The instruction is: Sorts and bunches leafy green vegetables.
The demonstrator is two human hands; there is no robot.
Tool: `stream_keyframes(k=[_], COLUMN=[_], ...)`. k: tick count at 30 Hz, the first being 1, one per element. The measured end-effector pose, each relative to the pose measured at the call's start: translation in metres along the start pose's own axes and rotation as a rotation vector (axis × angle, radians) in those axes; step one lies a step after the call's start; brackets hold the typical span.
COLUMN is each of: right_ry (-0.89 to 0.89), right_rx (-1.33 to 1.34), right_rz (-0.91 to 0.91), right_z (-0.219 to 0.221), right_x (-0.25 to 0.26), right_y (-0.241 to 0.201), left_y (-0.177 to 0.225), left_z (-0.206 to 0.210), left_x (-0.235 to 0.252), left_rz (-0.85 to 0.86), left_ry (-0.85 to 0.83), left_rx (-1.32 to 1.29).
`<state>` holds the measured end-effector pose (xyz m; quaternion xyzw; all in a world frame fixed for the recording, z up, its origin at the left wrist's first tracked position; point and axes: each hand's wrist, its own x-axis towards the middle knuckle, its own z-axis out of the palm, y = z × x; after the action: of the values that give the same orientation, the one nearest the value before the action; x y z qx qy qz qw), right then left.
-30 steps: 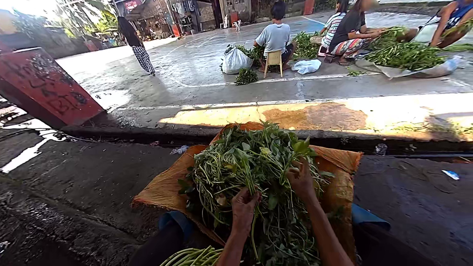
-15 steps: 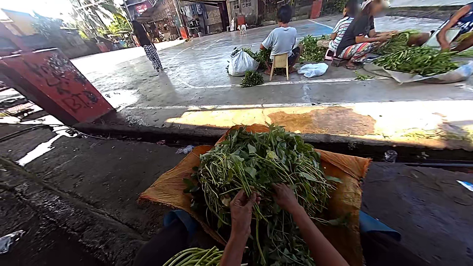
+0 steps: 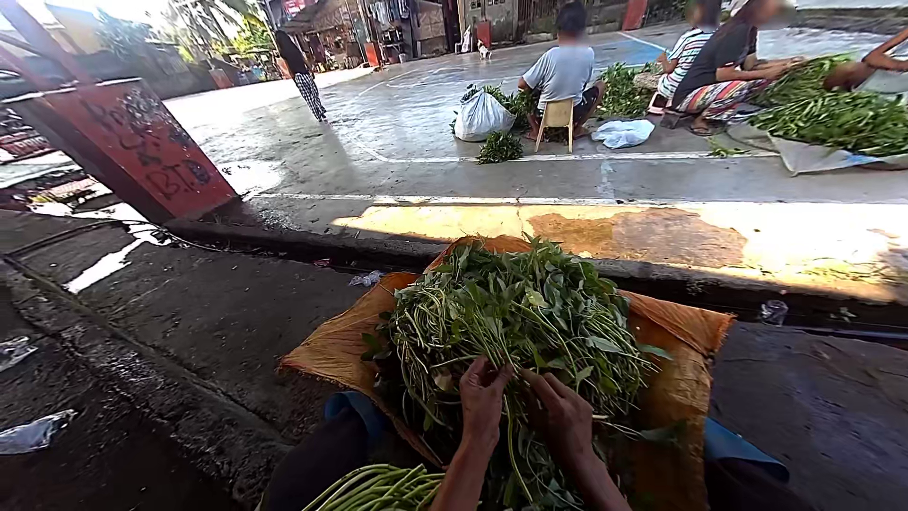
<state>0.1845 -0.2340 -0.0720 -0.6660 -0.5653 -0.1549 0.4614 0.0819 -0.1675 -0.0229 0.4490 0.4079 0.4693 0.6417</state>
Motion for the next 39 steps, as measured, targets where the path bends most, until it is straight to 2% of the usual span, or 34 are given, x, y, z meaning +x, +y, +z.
stream_keyframes(k=[2,4,6,8,10,12,15,17,20,22,24,25,28,29,30,31,34,35,36,39], right_ry=[0.012,-0.028,-0.176,-0.365,-0.408,-0.292,0.026,0.146,0.117,-0.021,-0.252,-0.443,-1.267,-1.401,-1.389,-1.264,-0.674,-0.553,-0.525,-0.638], right_rx=[-0.094,-0.086,0.093,0.382,0.641,0.762,0.829,0.821,0.704,0.558,0.427,0.357,0.077,0.017,0.01,0.027,0.002,-0.017,-0.006,0.169], right_rz=[-0.07,-0.063,0.078,0.274,0.435,0.548,0.608,0.512,0.302,0.192,0.151,0.177,0.423,0.44,0.438,0.416,0.238,0.183,0.168,0.252], right_z=[0.002,0.004,0.002,0.001,0.004,0.01,0.022,0.028,0.027,0.017,0.0,-0.012,-0.041,-0.044,-0.046,-0.05,-0.044,-0.037,-0.032,-0.026], right_x=[-0.005,-0.009,-0.008,0.0,0.012,0.021,0.024,0.015,-0.01,-0.034,-0.061,-0.072,-0.063,-0.056,-0.049,-0.04,-0.021,-0.015,-0.009,-0.004], right_y=[-0.001,-0.003,-0.007,-0.009,-0.012,-0.018,-0.025,-0.019,-0.006,0.001,0.003,0.005,0.012,0.011,0.008,0.003,-0.016,-0.017,-0.017,-0.014], left_y=[0.0,0.0,-0.001,-0.002,-0.005,-0.009,-0.009,-0.007,-0.002,0.007,0.017,0.022,0.035,0.035,0.033,0.031,0.027,0.028,0.03,0.036], left_z=[-0.004,-0.009,-0.012,-0.014,-0.012,-0.01,-0.006,-0.005,-0.007,-0.012,-0.018,-0.023,-0.03,-0.03,-0.029,-0.026,-0.015,-0.011,-0.008,-0.008], left_x=[0.002,0.006,0.008,0.007,0.004,0.002,0.001,0.002,0.009,0.017,0.028,0.033,0.041,0.04,0.04,0.04,0.036,0.034,0.033,0.031], left_rz=[0.0,0.0,0.006,-0.001,-0.009,-0.008,-0.031,-0.039,-0.034,-0.024,0.016,0.046,0.087,0.098,0.114,0.126,0.088,0.052,0.003,-0.189], left_ry=[0.009,0.025,0.028,0.0,-0.047,-0.086,-0.108,-0.106,-0.05,0.024,0.088,0.109,0.103,0.092,0.076,0.058,-0.04,-0.076,-0.108,-0.154], left_rx=[-0.002,-0.019,-0.016,0.013,0.054,0.1,0.131,0.138,0.15,0.193,0.247,0.278,0.378,0.413,0.447,0.466,0.472,0.452,0.411,0.212])
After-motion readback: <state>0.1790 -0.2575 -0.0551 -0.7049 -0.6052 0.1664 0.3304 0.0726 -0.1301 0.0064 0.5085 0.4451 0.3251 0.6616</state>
